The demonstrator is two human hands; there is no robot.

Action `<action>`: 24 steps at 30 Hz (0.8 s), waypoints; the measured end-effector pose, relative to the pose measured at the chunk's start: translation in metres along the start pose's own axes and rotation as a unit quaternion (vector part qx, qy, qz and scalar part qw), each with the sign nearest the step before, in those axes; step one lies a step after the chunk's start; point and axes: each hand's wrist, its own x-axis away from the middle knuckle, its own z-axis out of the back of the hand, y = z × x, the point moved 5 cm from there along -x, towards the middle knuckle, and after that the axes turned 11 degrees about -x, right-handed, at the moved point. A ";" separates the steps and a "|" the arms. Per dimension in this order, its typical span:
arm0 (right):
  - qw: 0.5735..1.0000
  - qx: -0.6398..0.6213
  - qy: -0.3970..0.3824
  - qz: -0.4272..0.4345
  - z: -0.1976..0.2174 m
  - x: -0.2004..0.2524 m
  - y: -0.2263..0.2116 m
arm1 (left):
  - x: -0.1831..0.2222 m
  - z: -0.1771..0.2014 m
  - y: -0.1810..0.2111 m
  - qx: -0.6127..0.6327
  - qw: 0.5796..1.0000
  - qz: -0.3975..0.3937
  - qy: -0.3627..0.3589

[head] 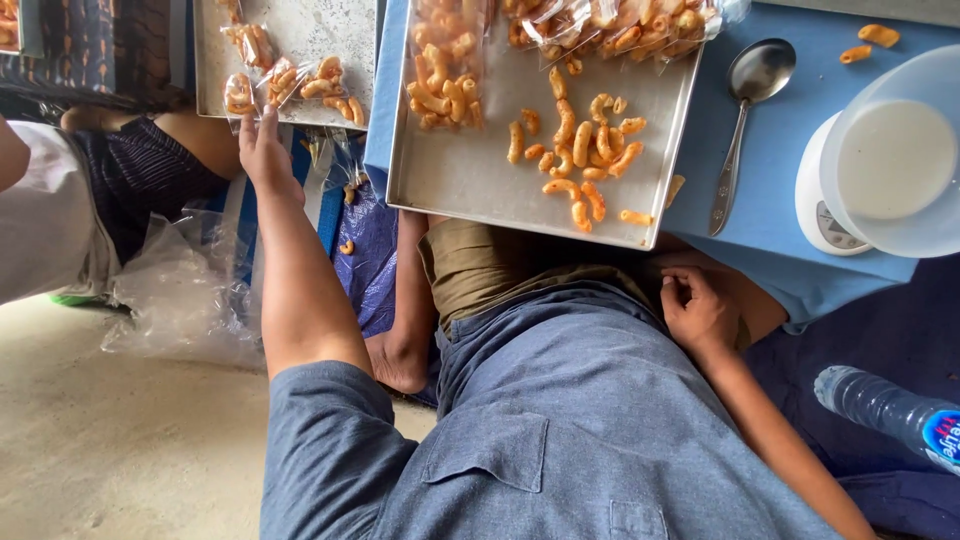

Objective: A person is manually sorting and packaging small orange snacks from a metal tray into plastic bags and a bowl on a scale.

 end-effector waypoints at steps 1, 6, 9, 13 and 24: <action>1.000 -0.014 0.005 0.001 0.002 0.002 -0.006 | -0.012 0.002 -0.010 -0.022 0.999 -0.014 0.022; 1.000 -0.005 0.000 -0.012 0.000 0.001 0.004 | -0.003 -0.007 0.015 -0.053 0.992 -0.054 0.100; 1.000 -0.023 0.007 -0.001 0.001 0.000 0.000 | 0.015 -0.003 0.049 -0.085 0.950 -0.178 0.242; 0.999 -0.034 -0.009 0.023 -0.007 -0.003 0.011 | 0.075 -0.024 0.136 -0.165 0.864 -0.420 0.225; 0.992 0.008 0.025 0.121 0.004 -0.004 -0.008 | 0.313 -0.151 0.288 -0.164 0.730 -0.660 0.069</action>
